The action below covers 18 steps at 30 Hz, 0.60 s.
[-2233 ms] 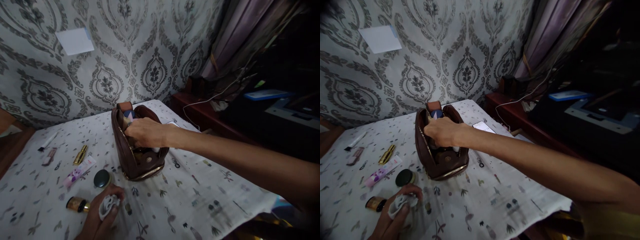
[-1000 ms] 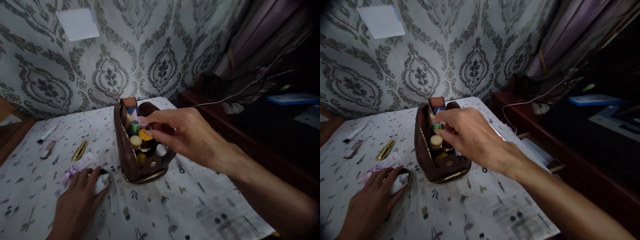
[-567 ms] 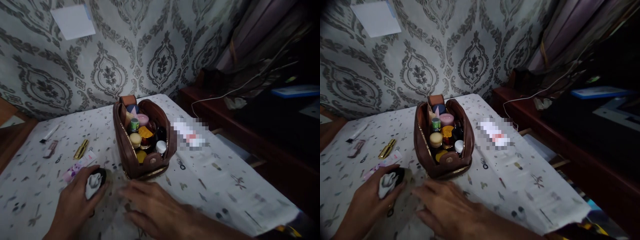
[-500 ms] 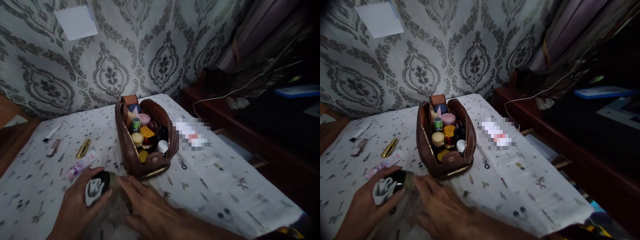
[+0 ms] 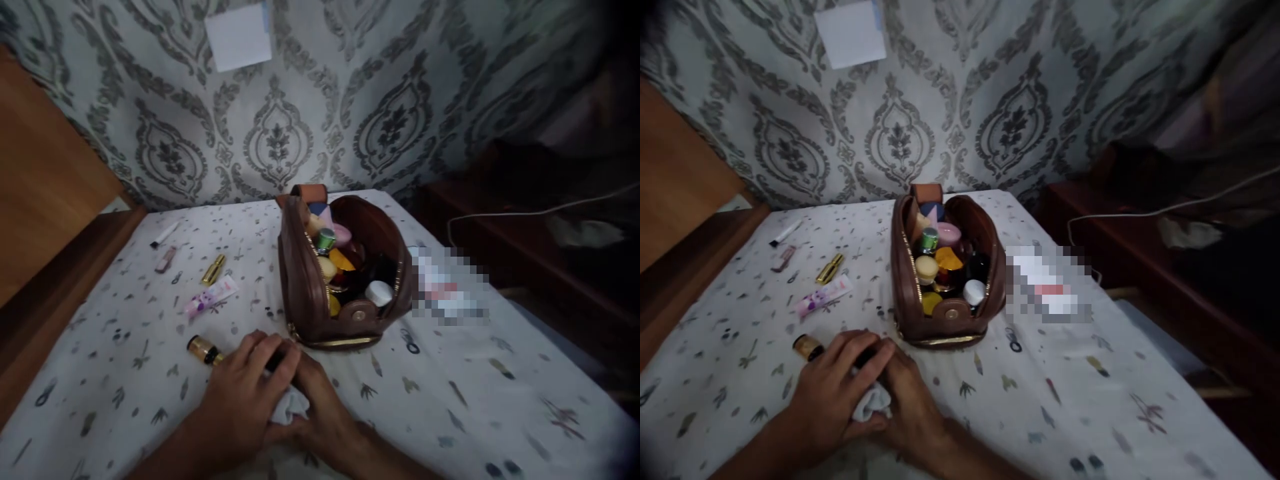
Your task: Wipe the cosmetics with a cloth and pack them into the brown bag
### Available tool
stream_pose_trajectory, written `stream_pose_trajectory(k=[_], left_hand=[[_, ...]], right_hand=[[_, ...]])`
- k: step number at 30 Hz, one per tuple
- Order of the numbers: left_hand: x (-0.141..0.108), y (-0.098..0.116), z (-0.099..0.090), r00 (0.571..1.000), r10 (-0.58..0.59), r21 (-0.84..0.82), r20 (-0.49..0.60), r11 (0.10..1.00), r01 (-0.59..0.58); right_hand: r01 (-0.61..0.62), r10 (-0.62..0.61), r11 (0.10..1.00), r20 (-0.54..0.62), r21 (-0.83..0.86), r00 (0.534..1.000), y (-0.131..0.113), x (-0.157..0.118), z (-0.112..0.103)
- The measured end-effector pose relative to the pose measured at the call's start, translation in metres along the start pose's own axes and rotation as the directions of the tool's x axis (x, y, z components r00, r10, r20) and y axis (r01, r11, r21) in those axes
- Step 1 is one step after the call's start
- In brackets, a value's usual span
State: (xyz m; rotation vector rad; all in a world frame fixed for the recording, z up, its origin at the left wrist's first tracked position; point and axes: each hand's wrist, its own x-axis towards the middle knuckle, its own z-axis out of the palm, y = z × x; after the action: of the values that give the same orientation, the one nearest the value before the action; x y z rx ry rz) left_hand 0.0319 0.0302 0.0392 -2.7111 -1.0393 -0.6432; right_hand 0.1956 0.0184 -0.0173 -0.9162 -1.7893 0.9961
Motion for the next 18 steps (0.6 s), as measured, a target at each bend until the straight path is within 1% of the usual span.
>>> stream_pose_trajectory(k=[2, 4, 5, 6, 7, 8, 9, 11, 13, 14, 16, 17, 18], left_hand=[[0.002, 0.004, -0.003, 0.998, -0.046, -0.064, 0.044, 0.997, 0.049], [0.003, 0.007, -0.007, 0.987, -0.137, -0.190, 0.087, 0.970, 0.151], [0.003, 0.007, -0.009, 0.976, -0.192, -0.279, 0.105, 0.936, 0.214], [0.003, 0.007, -0.011, 0.958, -0.255, -0.380, 0.131, 0.880, 0.286], [0.003, 0.007, -0.013, 0.930, -0.326, -0.478, 0.169, 0.798, 0.367], [0.003, 0.006, -0.014, 0.891, -0.399, -0.567, 0.218, 0.691, 0.449], [0.003, 0.006, -0.015, 0.842, -0.464, -0.638, 0.274, 0.567, 0.520], [0.003, 0.005, -0.014, 0.729, -0.556, -0.720, 0.400, 0.300, 0.625], [0.003, 0.005, -0.010, 0.618, -0.597, -0.744, 0.511, 0.054, 0.667], [0.003, 0.005, -0.008, 0.568, -0.601, -0.737, 0.562, -0.053, 0.673], [0.001, 0.005, -0.003, 0.464, -0.598, -0.695, 0.653, -0.229, 0.682], [0.000, 0.005, -0.001, 0.418, -0.593, -0.666, 0.688, -0.288, 0.688], [-0.001, 0.004, 0.001, 0.382, -0.587, -0.640, 0.714, -0.324, 0.697]], right_hand=[[0.010, -0.010, 0.999, -0.009, 0.031, 1.000, -0.001, 0.001, 0.001], [-0.003, 0.002, 0.998, 0.007, 0.069, 1.000, -0.006, 0.005, 0.003], [-0.012, 0.011, 0.997, 0.018, 0.081, 1.000, -0.010, 0.008, 0.003], [-0.022, 0.020, 0.996, 0.028, 0.085, 0.999, -0.014, 0.009, 0.002], [-0.030, 0.027, 0.996, 0.040, 0.085, 0.999, -0.018, 0.011, 0.002], [-0.033, 0.029, 0.996, 0.048, 0.085, 0.998, -0.021, 0.012, 0.000], [-0.036, 0.030, 0.996, 0.060, 0.087, 0.998, -0.025, 0.013, -0.001], [-0.018, 0.009, 0.995, 0.093, 0.097, 0.996, -0.030, 0.014, -0.006], [0.041, -0.053, 0.994, 0.121, 0.105, 0.991, -0.033, 0.015, -0.011], [0.083, -0.095, 0.992, 0.125, 0.100, 0.988, -0.033, 0.016, -0.013], [0.142, -0.147, 0.989, 0.102, 0.052, 0.984, -0.032, 0.015, -0.017], [0.144, -0.145, 0.989, 0.077, 0.018, 0.986, -0.032, 0.014, -0.018], [0.137, -0.136, 0.990, 0.047, -0.020, 0.990, -0.030, 0.013, -0.018]])
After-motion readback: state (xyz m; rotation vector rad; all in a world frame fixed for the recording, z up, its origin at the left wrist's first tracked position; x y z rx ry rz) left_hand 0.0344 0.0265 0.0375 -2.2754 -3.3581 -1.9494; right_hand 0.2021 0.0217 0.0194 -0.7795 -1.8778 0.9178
